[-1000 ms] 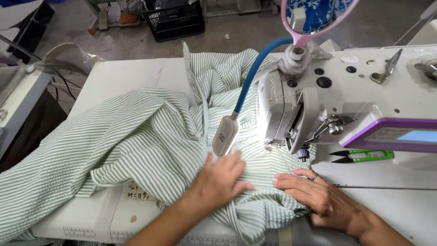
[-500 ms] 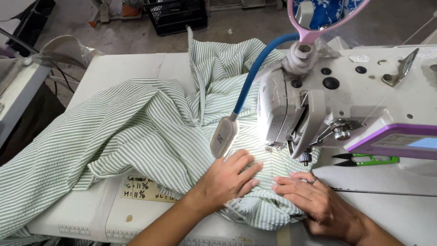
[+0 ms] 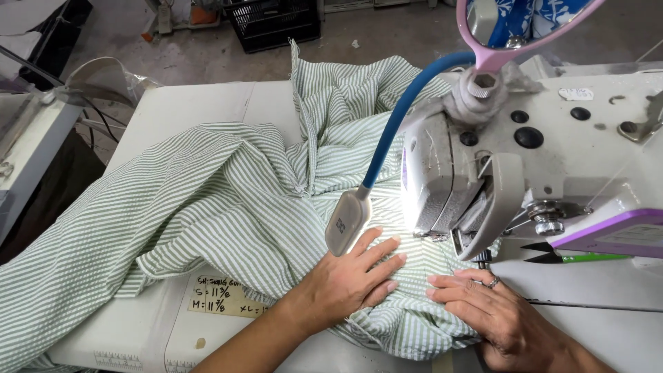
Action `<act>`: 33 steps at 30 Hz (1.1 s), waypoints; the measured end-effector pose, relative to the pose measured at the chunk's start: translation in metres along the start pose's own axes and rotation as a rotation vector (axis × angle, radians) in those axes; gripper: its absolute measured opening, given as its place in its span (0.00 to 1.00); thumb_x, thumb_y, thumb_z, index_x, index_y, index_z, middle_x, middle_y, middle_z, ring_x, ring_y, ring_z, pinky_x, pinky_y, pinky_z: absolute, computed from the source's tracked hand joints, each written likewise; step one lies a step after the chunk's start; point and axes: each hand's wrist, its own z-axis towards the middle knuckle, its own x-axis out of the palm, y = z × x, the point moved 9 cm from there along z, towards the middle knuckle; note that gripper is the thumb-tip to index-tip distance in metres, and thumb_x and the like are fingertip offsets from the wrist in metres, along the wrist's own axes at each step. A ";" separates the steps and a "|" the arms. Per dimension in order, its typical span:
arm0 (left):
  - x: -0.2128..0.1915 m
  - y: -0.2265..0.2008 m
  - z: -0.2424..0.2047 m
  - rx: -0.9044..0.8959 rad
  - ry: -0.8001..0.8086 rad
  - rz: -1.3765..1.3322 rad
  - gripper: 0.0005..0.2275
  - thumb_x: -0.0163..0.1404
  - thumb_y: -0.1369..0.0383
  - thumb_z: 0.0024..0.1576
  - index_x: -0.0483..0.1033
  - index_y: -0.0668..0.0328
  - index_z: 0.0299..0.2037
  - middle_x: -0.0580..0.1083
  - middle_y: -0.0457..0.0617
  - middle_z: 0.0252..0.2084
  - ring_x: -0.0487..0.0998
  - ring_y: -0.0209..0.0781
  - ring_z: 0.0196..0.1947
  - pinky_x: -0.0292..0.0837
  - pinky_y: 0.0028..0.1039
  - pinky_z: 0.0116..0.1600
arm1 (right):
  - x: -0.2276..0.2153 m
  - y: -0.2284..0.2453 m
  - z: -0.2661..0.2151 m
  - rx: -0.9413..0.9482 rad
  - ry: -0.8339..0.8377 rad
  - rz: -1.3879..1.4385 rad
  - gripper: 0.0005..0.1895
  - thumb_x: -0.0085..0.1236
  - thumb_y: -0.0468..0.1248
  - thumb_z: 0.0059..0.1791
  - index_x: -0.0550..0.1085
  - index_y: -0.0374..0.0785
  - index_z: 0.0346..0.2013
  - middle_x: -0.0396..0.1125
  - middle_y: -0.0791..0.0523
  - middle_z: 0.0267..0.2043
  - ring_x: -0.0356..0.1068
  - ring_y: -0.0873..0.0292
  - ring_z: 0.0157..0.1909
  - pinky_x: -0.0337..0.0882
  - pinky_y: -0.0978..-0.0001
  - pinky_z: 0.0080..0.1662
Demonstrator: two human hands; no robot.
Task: Sew the seams of a green and white striped shirt using an industrial sewing machine.
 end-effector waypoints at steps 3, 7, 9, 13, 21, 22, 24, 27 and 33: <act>0.008 0.010 -0.002 0.021 -0.064 0.012 0.13 0.47 0.64 0.67 0.75 0.61 0.56 0.73 0.55 0.61 0.73 0.61 0.64 0.68 0.43 0.46 | 0.000 -0.008 0.003 0.060 0.020 -0.012 0.38 0.33 0.21 0.28 0.73 0.32 0.51 0.72 0.52 0.60 0.70 0.49 0.67 0.64 0.48 0.64; 0.009 0.020 -0.001 0.036 -0.133 0.122 0.14 0.49 0.61 0.66 0.78 0.55 0.57 0.73 0.48 0.62 0.70 0.61 0.65 0.63 0.50 0.69 | 0.001 -0.018 0.007 0.166 0.092 0.035 0.48 0.40 0.23 0.20 0.72 0.33 0.57 0.69 0.51 0.65 0.64 0.53 0.72 0.61 0.56 0.68; 0.016 0.024 -0.001 0.032 -0.118 0.094 0.14 0.49 0.61 0.65 0.78 0.56 0.57 0.73 0.49 0.63 0.69 0.65 0.65 0.63 0.53 0.68 | 0.003 -0.021 0.002 0.167 0.080 0.033 0.48 0.39 0.23 0.20 0.72 0.33 0.57 0.69 0.51 0.65 0.64 0.52 0.72 0.61 0.54 0.68; 0.021 0.030 0.000 0.022 -0.090 0.064 0.16 0.54 0.62 0.61 0.77 0.58 0.58 0.72 0.52 0.64 0.68 0.65 0.65 0.58 0.56 0.70 | 0.004 -0.026 0.004 0.192 0.095 0.129 0.49 0.40 0.23 0.18 0.71 0.29 0.56 0.67 0.47 0.66 0.62 0.48 0.73 0.58 0.54 0.71; 0.036 0.049 0.003 0.002 -0.058 0.076 0.20 0.50 0.61 0.61 0.74 0.57 0.62 0.69 0.50 0.68 0.70 0.56 0.63 0.56 0.55 0.71 | 0.000 -0.033 0.007 0.283 0.085 -0.019 0.50 0.36 0.20 0.20 0.71 0.36 0.58 0.66 0.56 0.69 0.62 0.58 0.74 0.68 0.71 0.50; 0.036 0.051 0.003 0.003 -0.067 0.075 0.20 0.50 0.62 0.60 0.75 0.57 0.61 0.69 0.50 0.68 0.71 0.52 0.64 0.54 0.55 0.72 | 0.001 -0.034 0.006 0.283 0.079 -0.010 0.50 0.36 0.20 0.19 0.71 0.36 0.58 0.66 0.55 0.69 0.62 0.58 0.74 0.67 0.71 0.54; 0.032 0.052 0.004 -0.004 -0.072 0.078 0.20 0.49 0.62 0.61 0.74 0.56 0.62 0.69 0.49 0.69 0.69 0.53 0.65 0.53 0.54 0.73 | 0.001 -0.035 0.006 0.264 0.067 -0.011 0.51 0.36 0.19 0.20 0.70 0.34 0.59 0.66 0.54 0.69 0.63 0.55 0.73 0.68 0.69 0.57; 0.023 0.055 0.006 -0.022 -0.076 0.056 0.20 0.49 0.63 0.61 0.71 0.53 0.64 0.68 0.49 0.70 0.66 0.55 0.68 0.54 0.51 0.73 | 0.001 -0.035 0.006 0.232 0.044 -0.030 0.52 0.36 0.18 0.20 0.69 0.33 0.61 0.65 0.52 0.69 0.63 0.53 0.73 0.66 0.65 0.63; 0.011 0.046 0.006 0.035 -0.083 0.028 0.21 0.52 0.66 0.61 0.71 0.59 0.64 0.69 0.56 0.67 0.66 0.59 0.69 0.54 0.52 0.74 | -0.004 -0.024 0.011 0.224 0.039 -0.094 0.52 0.36 0.16 0.21 0.68 0.33 0.61 0.65 0.53 0.69 0.63 0.53 0.73 0.66 0.63 0.62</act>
